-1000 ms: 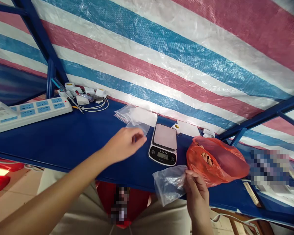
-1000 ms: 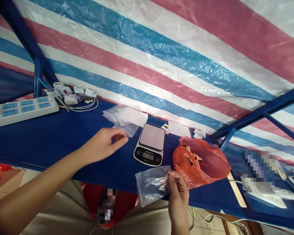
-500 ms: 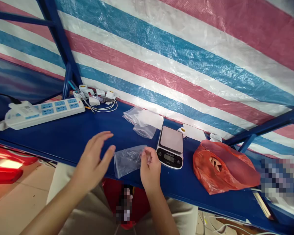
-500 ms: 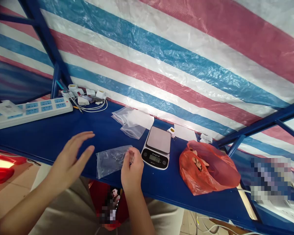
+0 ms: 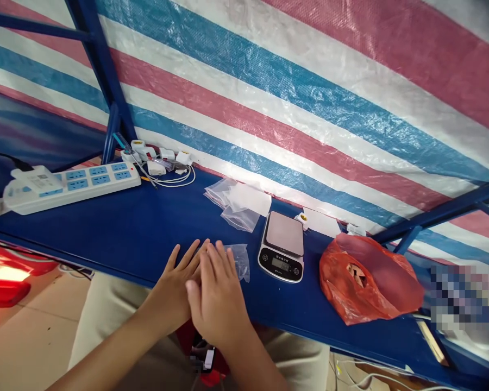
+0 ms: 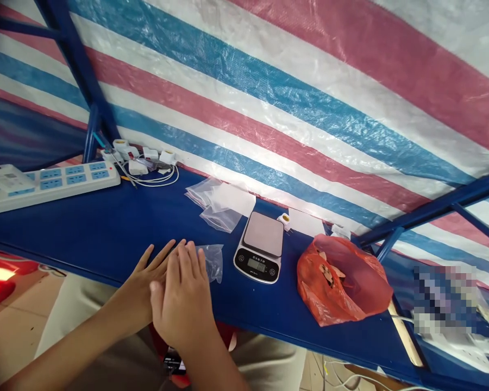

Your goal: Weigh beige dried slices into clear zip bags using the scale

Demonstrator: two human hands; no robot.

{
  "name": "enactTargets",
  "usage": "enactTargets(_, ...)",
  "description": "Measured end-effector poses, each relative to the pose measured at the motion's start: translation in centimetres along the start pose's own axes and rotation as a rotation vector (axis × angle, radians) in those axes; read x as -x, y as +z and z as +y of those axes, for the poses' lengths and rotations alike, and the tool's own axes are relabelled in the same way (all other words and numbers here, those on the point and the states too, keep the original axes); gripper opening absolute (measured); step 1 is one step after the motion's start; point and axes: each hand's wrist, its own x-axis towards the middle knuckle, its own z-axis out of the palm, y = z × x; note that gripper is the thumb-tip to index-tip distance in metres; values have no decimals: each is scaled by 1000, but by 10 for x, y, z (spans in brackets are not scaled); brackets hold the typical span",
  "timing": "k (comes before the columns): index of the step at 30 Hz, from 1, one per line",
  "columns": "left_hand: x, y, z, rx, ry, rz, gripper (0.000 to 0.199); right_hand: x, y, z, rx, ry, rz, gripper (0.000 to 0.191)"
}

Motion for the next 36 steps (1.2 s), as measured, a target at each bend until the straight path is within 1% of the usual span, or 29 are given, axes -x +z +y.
enactTargets(2, 0, -1, -1, -1, 8, 6, 61, -11, 11, 2, 13, 49, -133, 65)
enactTargets(4, 0, -1, -2, -17, 3, 3, 63, -15, 18, 9, 31, 116, -192, 70)
enactTargets(8, 0, 1, -6, -4, 9, -8, 64, -10, 17, 23, 61, 159, -213, 69)
enactTargets(13, 3, 1, -10, -4, 15, 18, 66, -6, 8, 29, 88, 222, -262, 67)
enactTargets(18, 7, -4, -14, -12, 3, 34, 69, -7, 6, 33, 113, 272, -271, 67)
enactTargets(22, 12, -5, -16, -12, -17, 0, 67, -7, 6, 33, 101, 307, -275, 68)
enactTargets(26, 14, -4, -19, -37, -27, -33, 66, -10, 6, 33, 92, 308, -270, 70)
enactTargets(31, 10, 0, -31, -30, -60, -48, 64, -22, 6, 33, 59, 322, -288, 73)
enactTargets(34, 6, 1, -40, 1, -88, -64, 63, -27, 6, 28, 66, 292, -263, 72)
enactTargets(36, 6, 1, -44, 16, -92, -81, 64, -26, 6, 24, 63, 211, -255, 70)
